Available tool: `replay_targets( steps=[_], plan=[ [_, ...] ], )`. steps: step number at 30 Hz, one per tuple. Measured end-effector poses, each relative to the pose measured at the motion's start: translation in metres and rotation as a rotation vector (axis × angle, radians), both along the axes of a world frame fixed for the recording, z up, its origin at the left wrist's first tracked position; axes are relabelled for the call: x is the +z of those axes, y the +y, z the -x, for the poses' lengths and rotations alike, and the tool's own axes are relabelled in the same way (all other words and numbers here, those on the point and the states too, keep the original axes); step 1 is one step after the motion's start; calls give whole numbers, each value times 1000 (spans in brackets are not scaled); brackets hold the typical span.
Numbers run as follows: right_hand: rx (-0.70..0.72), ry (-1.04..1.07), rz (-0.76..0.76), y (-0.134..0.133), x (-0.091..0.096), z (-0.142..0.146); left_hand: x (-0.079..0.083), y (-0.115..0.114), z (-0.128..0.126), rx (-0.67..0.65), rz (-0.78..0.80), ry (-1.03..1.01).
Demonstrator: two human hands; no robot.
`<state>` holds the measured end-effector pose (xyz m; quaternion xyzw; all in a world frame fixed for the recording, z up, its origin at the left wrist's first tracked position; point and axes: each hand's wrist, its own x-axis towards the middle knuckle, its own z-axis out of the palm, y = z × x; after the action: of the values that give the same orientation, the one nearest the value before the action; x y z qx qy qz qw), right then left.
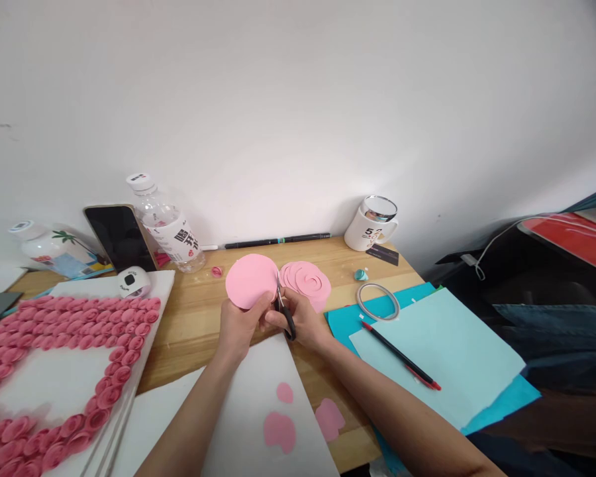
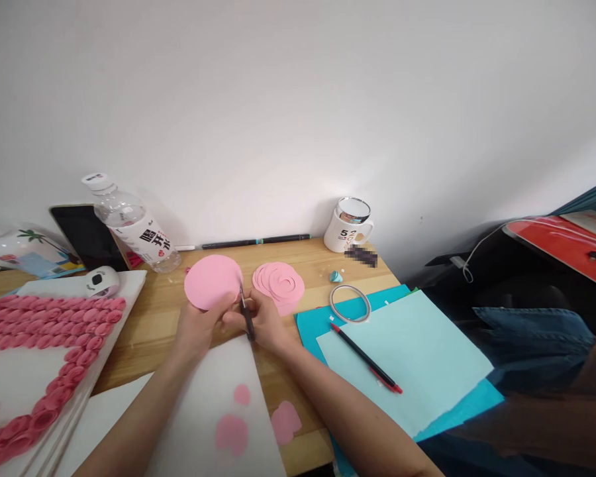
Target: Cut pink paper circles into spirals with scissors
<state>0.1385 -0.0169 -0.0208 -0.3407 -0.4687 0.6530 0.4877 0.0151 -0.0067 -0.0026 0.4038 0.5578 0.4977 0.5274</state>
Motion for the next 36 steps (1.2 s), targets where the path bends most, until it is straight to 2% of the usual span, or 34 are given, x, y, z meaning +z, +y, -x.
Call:
replay_targets(
  steps=[16,22,29,36],
  plan=[
    [12,25,-36,2,1,-1,-4,2,2,-33,-15,-10],
    [-32,-26,6,2,-2,-2,-4,2,3,-62,-27,-31],
    [-44,-78,44,1,-1,-2,-2,1,1,-39,-57,-17],
    [-12,-64,76,-2,0,1,-1,2,1,10,-18,-25]
  ],
)
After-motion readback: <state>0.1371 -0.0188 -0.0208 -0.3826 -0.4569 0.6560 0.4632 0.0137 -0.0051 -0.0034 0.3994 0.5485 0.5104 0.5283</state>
